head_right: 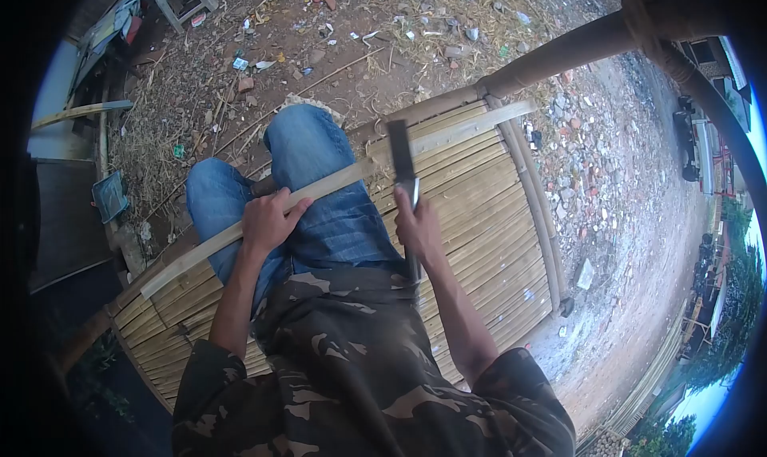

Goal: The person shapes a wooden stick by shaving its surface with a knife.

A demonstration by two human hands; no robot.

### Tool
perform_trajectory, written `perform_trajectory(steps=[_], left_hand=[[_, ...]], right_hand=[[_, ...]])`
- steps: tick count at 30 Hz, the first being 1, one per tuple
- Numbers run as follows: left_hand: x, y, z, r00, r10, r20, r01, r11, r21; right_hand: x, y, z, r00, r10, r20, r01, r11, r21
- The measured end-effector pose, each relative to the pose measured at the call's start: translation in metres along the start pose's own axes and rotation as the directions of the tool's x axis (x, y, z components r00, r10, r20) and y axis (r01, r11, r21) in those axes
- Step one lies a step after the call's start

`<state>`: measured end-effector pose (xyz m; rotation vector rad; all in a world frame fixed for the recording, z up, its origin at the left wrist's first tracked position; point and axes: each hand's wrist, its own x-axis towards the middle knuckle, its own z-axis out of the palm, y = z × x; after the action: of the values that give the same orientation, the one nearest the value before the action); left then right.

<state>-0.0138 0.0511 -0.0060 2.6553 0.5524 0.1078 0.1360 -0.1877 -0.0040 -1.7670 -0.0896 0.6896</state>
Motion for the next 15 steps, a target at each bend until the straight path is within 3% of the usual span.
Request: perform_trajectory(steps=[1, 3, 5, 6, 7, 9, 10, 11, 13, 15], left_hand=[[-0.002, -0.002, 0.001, 1.0, 0.016, -0.007, -0.016, 1.0, 0.007], [0.001, -0.003, 0.003, 1.0, 0.014, -0.021, -0.013, 1.0, 0.017], [-0.002, -0.002, 0.004, 1.0, -0.002, -0.007, 0.002, 1.0, -0.018], [-0.002, -0.001, 0.003, 1.0, 0.0, 0.006, 0.0, 1.0, -0.016], [-0.001, 0.001, 0.003, 1.0, -0.006, 0.012, 0.006, 1.0, -0.009], [0.0, 0.001, 0.001, 1.0, -0.007, -0.002, 0.007, 1.0, -0.003], [-0.003, -0.001, 0.001, 1.0, 0.0, 0.007, 0.0, 1.0, -0.003], [-0.001, -0.003, 0.001, 1.0, 0.003, 0.012, -0.003, 1.0, 0.001], [-0.003, 0.0, 0.001, 1.0, -0.023, 0.012, 0.023, 1.0, 0.002], [-0.002, 0.0, 0.002, 1.0, -0.02, 0.021, 0.02, 1.0, 0.002]], right_hand=[[-0.006, 0.007, 0.006, 0.97, 0.127, 0.207, -0.071, 0.964, -0.257], [0.001, -0.013, -0.013, 0.952, 0.234, 0.194, -0.198, 0.962, -0.189], [0.004, -0.031, -0.026, 0.995, 0.097, -0.007, -0.091, 0.957, 0.274], [0.003, -0.046, -0.025, 0.986, -0.032, -0.165, 0.087, 0.937, 0.339], [0.004, -0.041, -0.018, 0.949, -0.056, -0.309, 0.169, 0.92, 0.353], [0.003, 0.0, 0.002, 0.992, 0.12, 0.023, -0.117, 0.985, -0.124], [-0.005, -0.001, 0.007, 0.94, 0.251, 0.233, -0.204, 0.957, -0.206], [0.0, 0.002, 0.0, 0.944, 0.224, 0.241, -0.175, 0.962, -0.209], [0.005, -0.024, -0.016, 0.972, 0.197, 0.128, -0.203, 0.979, 0.034], [0.001, -0.053, -0.016, 0.987, -0.024, -0.161, 0.083, 0.925, 0.37]])
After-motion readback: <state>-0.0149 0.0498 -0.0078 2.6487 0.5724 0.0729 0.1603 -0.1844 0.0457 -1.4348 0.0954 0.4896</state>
